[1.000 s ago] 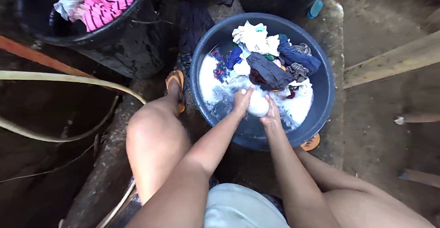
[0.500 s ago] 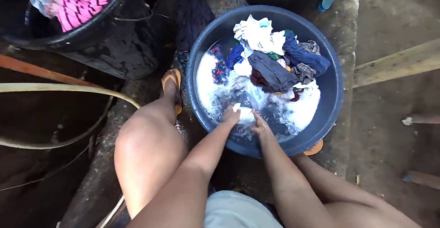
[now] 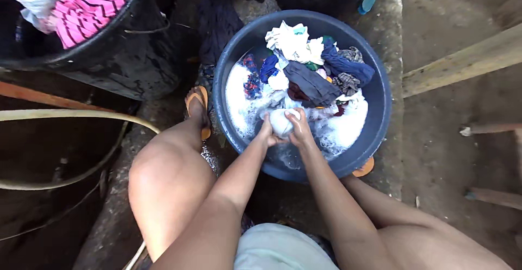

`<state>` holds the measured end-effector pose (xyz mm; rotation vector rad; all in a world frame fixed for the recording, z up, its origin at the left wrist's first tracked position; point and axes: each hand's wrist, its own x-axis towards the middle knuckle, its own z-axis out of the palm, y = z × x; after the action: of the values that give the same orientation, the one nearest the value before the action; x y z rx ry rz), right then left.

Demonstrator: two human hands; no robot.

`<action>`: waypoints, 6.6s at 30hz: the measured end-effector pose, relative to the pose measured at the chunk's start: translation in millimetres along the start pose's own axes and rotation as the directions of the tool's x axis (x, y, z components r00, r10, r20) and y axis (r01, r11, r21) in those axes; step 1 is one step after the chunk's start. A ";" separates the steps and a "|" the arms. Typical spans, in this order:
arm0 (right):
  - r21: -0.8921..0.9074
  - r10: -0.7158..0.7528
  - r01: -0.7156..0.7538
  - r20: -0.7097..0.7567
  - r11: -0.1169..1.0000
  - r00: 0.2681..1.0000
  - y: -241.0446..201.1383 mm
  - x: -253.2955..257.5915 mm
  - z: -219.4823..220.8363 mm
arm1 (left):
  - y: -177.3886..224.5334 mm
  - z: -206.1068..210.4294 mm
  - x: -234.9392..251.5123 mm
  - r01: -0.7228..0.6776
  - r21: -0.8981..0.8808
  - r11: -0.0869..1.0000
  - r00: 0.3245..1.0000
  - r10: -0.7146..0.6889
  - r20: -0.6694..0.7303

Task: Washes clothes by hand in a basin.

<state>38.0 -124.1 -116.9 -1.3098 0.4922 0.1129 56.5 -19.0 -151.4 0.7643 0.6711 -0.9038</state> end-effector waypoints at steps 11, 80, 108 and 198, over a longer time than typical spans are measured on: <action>0.368 0.351 -0.362 0.099 0.856 0.931 11.7 -35.6 -18.2 | 23.7 36.1 -48.4 -0.373 0.033 0.927 0.914 0.361 0.185; -0.244 0.181 -0.072 0.462 0.967 0.868 -126.5 -21.7 -77.2 | 39.0 90.0 -113.0 -0.790 0.532 -0.304 0.310 0.550 0.775; 0.069 0.457 -0.456 0.000 0.887 0.890 20.3 33.3 -60.5 | 89.3 2.1 -72.3 -0.141 0.974 -0.176 0.990 -0.021 0.139; -0.996 0.325 -0.087 -0.073 0.029 0.943 28.7 5.8 -87.3 | 12.2 -33.0 -3.0 0.241 0.875 -0.420 0.969 0.153 -0.194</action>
<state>8.3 -199.8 -160.0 -2.6273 0.4220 1.0201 59.5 13.9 -163.9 2.6548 -0.2502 -1.4317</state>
